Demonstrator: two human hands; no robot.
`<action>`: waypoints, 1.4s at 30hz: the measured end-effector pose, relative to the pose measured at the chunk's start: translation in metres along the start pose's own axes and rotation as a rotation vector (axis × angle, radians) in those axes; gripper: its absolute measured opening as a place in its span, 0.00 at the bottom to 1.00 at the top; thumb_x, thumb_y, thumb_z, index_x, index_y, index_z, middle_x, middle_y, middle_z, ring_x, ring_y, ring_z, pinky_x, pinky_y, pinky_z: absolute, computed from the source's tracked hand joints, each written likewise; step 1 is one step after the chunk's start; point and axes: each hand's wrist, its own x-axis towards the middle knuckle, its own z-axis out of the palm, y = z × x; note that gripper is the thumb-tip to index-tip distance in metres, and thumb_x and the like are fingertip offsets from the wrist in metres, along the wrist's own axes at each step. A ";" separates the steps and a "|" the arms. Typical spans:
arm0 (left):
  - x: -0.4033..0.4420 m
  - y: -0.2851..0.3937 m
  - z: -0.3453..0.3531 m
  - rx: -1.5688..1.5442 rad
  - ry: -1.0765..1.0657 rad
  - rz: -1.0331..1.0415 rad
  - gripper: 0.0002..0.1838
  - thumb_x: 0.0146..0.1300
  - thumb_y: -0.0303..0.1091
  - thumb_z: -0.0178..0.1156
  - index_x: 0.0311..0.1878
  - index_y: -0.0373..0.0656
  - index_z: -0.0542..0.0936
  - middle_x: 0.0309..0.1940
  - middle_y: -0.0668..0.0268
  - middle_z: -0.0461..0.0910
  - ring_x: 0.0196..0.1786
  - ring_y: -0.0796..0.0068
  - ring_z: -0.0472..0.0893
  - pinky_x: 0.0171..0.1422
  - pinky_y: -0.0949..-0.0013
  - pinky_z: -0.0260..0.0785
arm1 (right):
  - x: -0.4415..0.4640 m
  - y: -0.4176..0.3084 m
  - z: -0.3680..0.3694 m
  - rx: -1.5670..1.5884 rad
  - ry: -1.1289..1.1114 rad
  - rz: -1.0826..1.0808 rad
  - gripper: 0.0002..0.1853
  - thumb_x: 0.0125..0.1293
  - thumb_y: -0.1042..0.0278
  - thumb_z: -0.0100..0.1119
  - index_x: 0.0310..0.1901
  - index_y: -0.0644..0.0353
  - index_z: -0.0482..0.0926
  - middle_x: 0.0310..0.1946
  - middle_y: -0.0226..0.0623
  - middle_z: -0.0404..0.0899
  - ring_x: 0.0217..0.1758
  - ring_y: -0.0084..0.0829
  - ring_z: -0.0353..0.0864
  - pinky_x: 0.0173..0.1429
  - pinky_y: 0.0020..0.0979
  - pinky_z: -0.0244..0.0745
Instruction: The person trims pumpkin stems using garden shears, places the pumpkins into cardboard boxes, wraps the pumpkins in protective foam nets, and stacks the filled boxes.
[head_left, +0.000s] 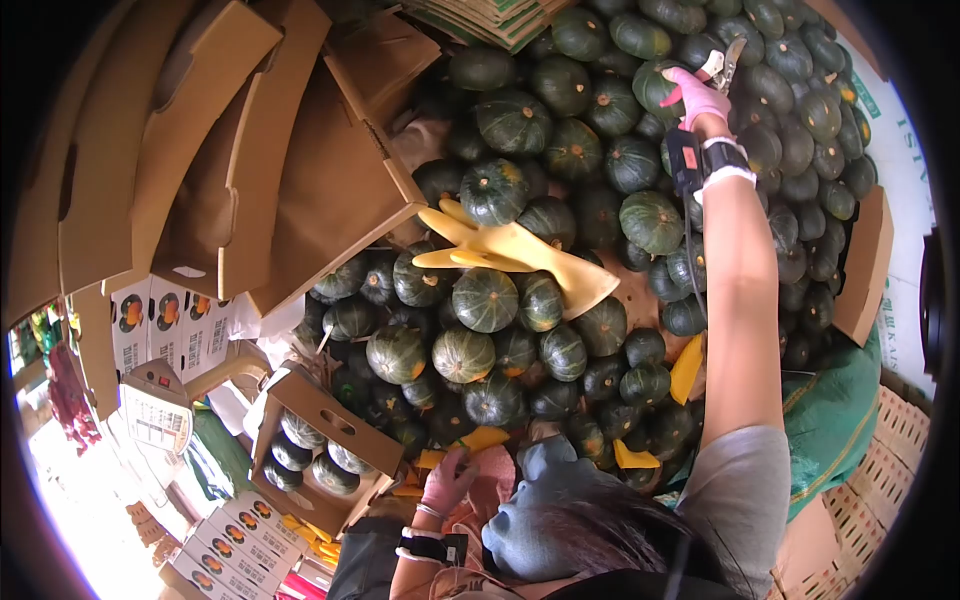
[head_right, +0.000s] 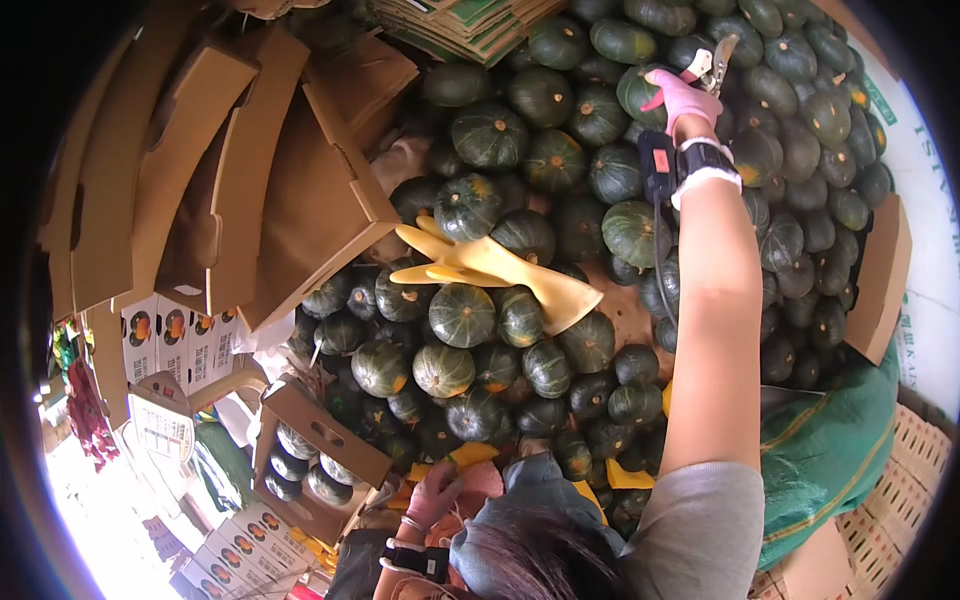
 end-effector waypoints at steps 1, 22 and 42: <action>-0.001 -0.001 -0.002 0.003 0.002 -0.005 0.24 0.57 0.44 0.62 0.53 0.42 0.73 0.40 0.56 0.81 0.39 0.59 0.82 0.45 0.62 0.74 | -0.016 -0.002 0.003 0.018 0.099 -0.015 0.33 0.36 0.48 0.74 0.37 0.70 0.78 0.52 0.46 0.74 0.46 0.36 0.77 0.47 0.36 0.74; 0.046 0.120 -0.033 -1.057 -0.091 0.751 0.56 0.44 0.44 0.76 0.71 0.43 0.51 0.67 0.59 0.59 0.70 0.67 0.57 0.71 0.58 0.55 | -0.346 0.089 -0.068 -0.106 -0.918 -0.958 0.40 0.38 0.67 0.72 0.55 0.64 0.64 0.50 0.44 0.68 0.55 0.37 0.69 0.61 0.37 0.64; -0.174 -0.053 -0.082 -1.776 -0.076 1.083 0.36 0.61 0.60 0.50 0.68 0.52 0.59 0.67 0.57 0.61 0.69 0.56 0.62 0.67 0.41 0.58 | -0.537 0.103 -0.323 -0.006 -0.595 -0.710 0.38 0.46 0.73 0.59 0.63 0.64 0.60 0.52 0.39 0.66 0.51 0.33 0.69 0.57 0.37 0.68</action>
